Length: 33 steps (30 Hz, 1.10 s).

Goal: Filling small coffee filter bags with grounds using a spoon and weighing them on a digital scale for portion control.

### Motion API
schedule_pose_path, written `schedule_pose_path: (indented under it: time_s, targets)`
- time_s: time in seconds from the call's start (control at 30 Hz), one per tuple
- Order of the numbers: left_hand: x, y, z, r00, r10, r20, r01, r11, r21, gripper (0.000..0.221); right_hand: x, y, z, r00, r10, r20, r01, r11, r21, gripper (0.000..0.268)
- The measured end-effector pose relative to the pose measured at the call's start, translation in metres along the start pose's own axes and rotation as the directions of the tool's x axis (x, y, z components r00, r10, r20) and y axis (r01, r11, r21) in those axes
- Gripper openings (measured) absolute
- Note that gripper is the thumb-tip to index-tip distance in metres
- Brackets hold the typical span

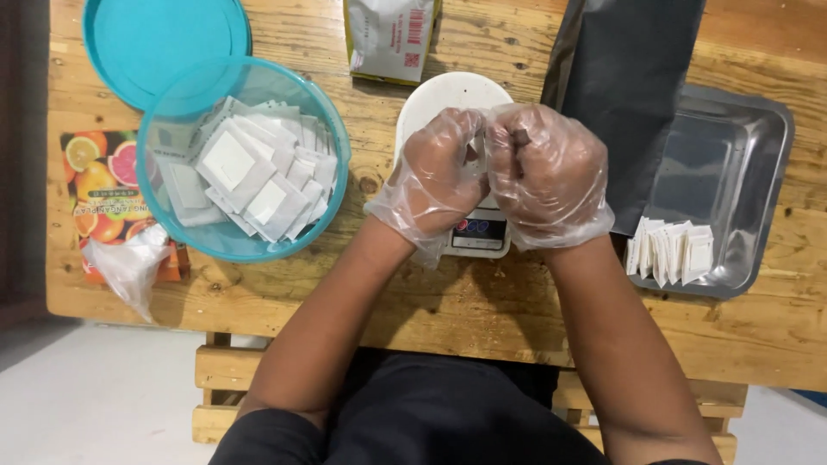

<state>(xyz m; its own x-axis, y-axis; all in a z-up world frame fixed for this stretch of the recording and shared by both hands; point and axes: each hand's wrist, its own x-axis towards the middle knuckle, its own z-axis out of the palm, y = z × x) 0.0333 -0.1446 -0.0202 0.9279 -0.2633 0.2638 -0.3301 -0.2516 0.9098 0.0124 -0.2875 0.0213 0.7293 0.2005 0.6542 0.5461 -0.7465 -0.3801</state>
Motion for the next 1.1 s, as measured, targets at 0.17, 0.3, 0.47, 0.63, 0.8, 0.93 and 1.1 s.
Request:
schedule_pose_path:
  time_s: [0.17,0.3,0.47,0.63,0.8,0.93,1.1]
  targets:
    - [-0.001,0.01,-0.004,0.999,-0.022,-0.032,0.019,0.998,-0.065,0.016,-0.014,0.036,0.023,0.993,-0.116,0.002,0.115,0.98,-0.161,0.018]
    - [-0.003,0.006,-0.009,1.0,-0.008,0.024,0.011,0.994,-0.105,0.024,-0.022,0.038,0.009,0.99,-0.101,-0.095,0.108,0.991,0.077,0.007]
    - [-0.024,-0.013,0.007,0.972,0.234,-0.017,-0.229,0.963,0.143,0.028,-0.051,0.035,-0.022,0.962,0.073,-0.262,0.149,0.662,0.735,0.027]
    - [-0.039,-0.01,0.016,0.97,0.24,0.035,-0.243,0.962,0.126,0.026,-0.073,0.031,-0.065,0.92,0.16,-0.357,0.041,0.868,0.494,0.017]
    - [-0.054,-0.019,0.026,0.972,0.233,0.034,-0.235,0.958,0.165,0.032,-0.092,0.005,-0.098,0.848,0.268,-0.457,-0.232,0.963,0.134,0.01]
    - [-0.057,-0.02,0.03,0.983,0.157,0.095,-0.167,0.979,0.117,0.034,-0.145,0.017,-0.105,0.793,0.518,-0.321,-0.472,0.855,0.213,0.022]
    - [-0.059,-0.011,0.034,0.984,0.14,0.106,-0.148,0.986,0.074,0.03,-0.225,0.043,-0.089,0.748,0.652,-0.125,-0.442,0.629,0.64,0.011]
